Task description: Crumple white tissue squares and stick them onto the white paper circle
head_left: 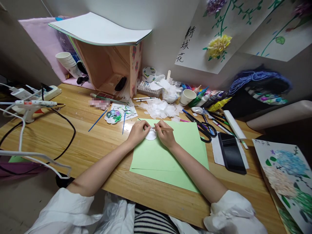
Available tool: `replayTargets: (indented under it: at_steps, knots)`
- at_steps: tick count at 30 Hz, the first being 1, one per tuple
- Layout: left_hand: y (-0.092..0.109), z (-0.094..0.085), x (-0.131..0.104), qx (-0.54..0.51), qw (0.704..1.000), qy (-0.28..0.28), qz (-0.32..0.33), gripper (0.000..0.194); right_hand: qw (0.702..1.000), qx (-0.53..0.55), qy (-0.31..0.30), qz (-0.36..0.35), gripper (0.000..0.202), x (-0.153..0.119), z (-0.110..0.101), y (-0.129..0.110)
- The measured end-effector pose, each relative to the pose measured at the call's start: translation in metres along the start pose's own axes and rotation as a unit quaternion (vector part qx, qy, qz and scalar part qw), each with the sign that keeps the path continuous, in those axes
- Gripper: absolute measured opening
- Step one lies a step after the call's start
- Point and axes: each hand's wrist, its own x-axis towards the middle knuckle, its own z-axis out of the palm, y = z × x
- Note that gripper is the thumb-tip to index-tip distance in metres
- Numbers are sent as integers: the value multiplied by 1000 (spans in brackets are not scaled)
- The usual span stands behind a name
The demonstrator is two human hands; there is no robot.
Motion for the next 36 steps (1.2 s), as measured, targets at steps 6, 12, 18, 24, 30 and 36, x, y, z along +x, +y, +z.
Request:
replayTargets:
  at_steps: [6, 12, 18, 24, 30, 36]
  knots:
    - [-1, 1, 1, 6, 1000, 0, 1, 6, 998, 29, -24, 48, 27, 3, 0, 0]
    - [-2, 1, 1, 7, 1000, -3, 1, 10, 992, 83, -22, 95, 28, 5, -1, -1]
    - [-2, 1, 1, 0, 1000, -4, 3, 12, 997, 47, -6, 58, 27, 2, -2, -2]
    - [-1, 1, 1, 3, 1000, -6, 3, 12, 998, 34, -8, 46, 28, 1, -2, -2]
    - [-1, 0, 0, 1, 1000, -5, 3, 13, 998, 22, -29, 43, 26, 3, -1, -2]
    - [-2, 1, 0, 4, 1000, -6, -3, 17, 993, 83, -16, 89, 29, 4, 0, -1]
